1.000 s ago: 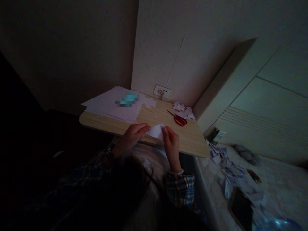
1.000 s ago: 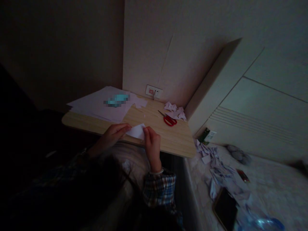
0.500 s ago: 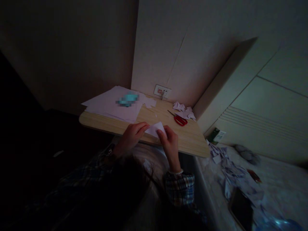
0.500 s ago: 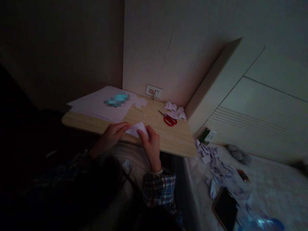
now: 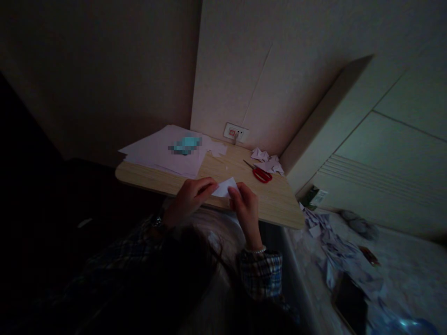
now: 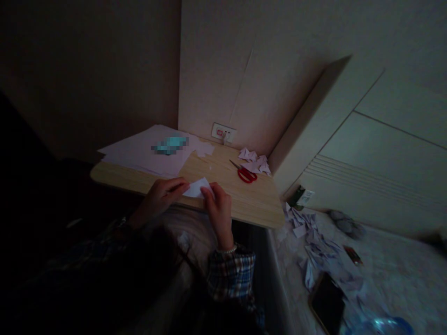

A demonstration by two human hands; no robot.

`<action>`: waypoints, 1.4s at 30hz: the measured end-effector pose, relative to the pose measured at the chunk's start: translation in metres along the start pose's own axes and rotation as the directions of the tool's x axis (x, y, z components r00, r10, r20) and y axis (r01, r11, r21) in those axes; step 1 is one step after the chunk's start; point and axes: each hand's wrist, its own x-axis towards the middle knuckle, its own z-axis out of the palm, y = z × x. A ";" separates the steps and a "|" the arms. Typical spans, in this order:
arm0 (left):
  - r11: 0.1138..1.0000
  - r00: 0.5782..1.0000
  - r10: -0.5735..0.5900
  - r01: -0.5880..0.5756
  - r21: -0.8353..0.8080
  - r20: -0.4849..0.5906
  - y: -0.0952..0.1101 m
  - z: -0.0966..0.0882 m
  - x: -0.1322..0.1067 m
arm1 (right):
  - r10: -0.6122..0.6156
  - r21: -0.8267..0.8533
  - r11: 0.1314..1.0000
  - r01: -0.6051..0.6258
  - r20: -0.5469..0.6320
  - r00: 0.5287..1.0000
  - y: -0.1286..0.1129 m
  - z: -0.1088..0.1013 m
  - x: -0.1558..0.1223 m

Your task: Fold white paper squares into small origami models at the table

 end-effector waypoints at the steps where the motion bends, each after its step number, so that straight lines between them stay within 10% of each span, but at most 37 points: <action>1: 1.000 1.000 -0.016 0.016 -0.024 0.005 0.000 0.001 0.000 | -0.005 -0.004 1.000 0.005 0.010 1.000 -0.001 0.000 0.000; 11: 0.998 0.999 0.034 -0.035 0.043 0.006 -0.001 0.004 0.001 | -0.071 -0.193 0.979 0.072 0.013 0.997 -0.007 0.005 0.000; 42: 0.995 0.988 -0.042 0.054 0.082 -0.149 -0.001 0.002 0.000 | -0.043 -0.042 0.998 0.041 -0.060 0.997 -0.005 0.003 0.003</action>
